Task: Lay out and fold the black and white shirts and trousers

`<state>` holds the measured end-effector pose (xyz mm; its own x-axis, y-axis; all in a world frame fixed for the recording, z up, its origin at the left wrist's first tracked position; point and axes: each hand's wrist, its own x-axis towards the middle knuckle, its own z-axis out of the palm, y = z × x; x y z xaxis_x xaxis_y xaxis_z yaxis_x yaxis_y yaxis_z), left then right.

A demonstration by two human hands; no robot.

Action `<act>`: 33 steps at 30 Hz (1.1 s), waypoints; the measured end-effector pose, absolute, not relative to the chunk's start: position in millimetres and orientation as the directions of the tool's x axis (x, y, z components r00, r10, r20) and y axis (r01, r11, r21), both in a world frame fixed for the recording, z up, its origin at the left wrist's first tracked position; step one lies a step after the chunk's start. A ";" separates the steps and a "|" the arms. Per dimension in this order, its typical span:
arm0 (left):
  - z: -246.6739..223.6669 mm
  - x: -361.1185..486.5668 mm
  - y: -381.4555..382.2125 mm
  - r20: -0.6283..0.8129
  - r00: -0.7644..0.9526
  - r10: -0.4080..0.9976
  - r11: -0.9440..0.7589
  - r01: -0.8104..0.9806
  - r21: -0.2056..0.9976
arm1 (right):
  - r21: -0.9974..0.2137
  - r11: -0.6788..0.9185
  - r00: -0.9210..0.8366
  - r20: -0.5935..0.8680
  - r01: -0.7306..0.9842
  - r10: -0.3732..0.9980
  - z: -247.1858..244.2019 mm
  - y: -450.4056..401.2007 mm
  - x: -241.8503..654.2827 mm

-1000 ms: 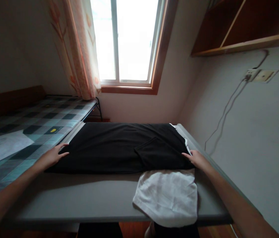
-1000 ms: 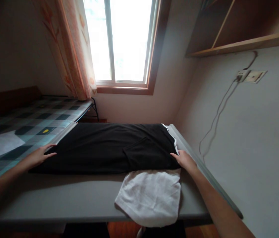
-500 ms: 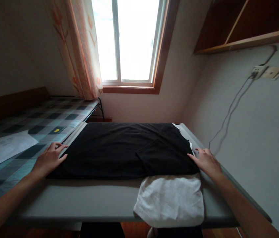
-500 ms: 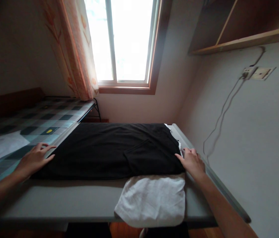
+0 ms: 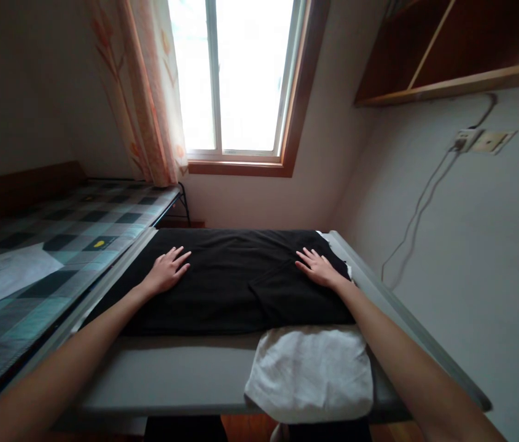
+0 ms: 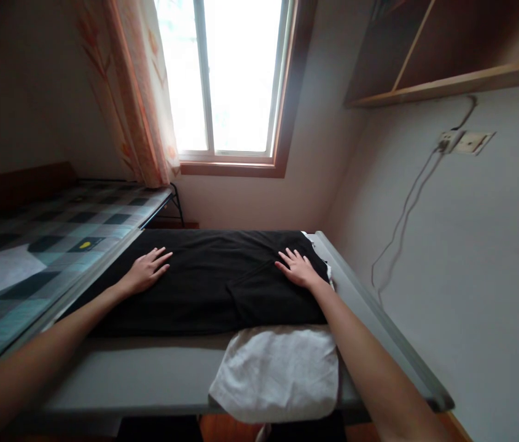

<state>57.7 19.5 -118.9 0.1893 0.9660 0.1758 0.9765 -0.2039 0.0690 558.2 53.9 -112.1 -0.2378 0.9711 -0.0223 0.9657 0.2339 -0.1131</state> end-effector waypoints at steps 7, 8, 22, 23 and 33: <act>-122.6 40.6 17.7 0.029 0.135 0.990 -0.138 0.983 0.119 | -0.006 0.160 -0.160 -0.007 0.987 0.987 -121.5 49.3 589.2; -122.4 36.5 17.7 0.023 0.130 0.991 -0.132 0.983 0.127 | 0.007 0.142 -0.142 -0.007 0.990 0.990 -120.7 48.4 592.3; -99.6 -11.2 4.2 0.087 0.224 0.971 -0.239 0.855 0.460 | -0.341 0.276 -0.217 0.201 0.899 0.955 -98.8 20.6 626.0; -94.6 -14.8 -1.7 0.017 0.217 0.976 -0.197 0.848 0.492 | -0.405 0.273 -0.235 0.141 0.873 0.962 -94.0 15.3 629.1; -63.3 -61.4 -57.7 -0.364 0.321 0.874 -0.094 0.848 0.522 | -0.745 -0.029 -0.424 -0.411 0.667 0.807 -69.5 -29.2 655.5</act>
